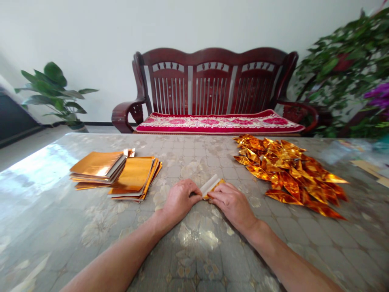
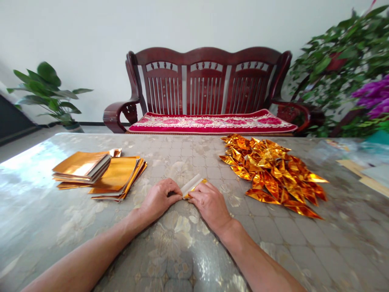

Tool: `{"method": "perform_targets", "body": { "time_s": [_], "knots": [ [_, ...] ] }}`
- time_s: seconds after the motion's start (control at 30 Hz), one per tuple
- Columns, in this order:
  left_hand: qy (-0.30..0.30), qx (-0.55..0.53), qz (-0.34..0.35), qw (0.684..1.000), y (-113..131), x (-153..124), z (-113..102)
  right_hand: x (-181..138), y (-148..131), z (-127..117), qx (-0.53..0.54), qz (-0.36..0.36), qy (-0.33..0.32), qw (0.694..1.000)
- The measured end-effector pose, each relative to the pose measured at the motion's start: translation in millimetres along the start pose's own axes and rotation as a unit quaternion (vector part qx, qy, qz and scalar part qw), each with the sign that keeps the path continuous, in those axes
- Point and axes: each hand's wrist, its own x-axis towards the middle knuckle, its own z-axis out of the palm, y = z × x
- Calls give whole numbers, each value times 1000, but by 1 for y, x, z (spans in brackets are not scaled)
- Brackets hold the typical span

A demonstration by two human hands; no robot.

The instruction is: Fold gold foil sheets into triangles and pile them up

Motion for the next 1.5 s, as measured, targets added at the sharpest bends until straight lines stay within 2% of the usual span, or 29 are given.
{"method": "perform_targets", "body": {
  "time_s": [0.4,0.73,0.93,1.23,1.5],
  "knots": [
    [2,30,3,1000,2,-1,0,3,-3,-1,27,-20,4,999],
    [-12,28,3,1000,4,-1,-4,11,-15,-2,-31,-10,-21,999],
    [-21,8,30,999,0,-1,-7,12,-17,2,-58,14,-13,998],
    [-21,37,-8,999,6,0,-8,12,-21,1,-53,11,-8,999],
    [-40,22,-3,999,2,0,-11,16,-20,3,-31,61,-5,998]
  ]
}}
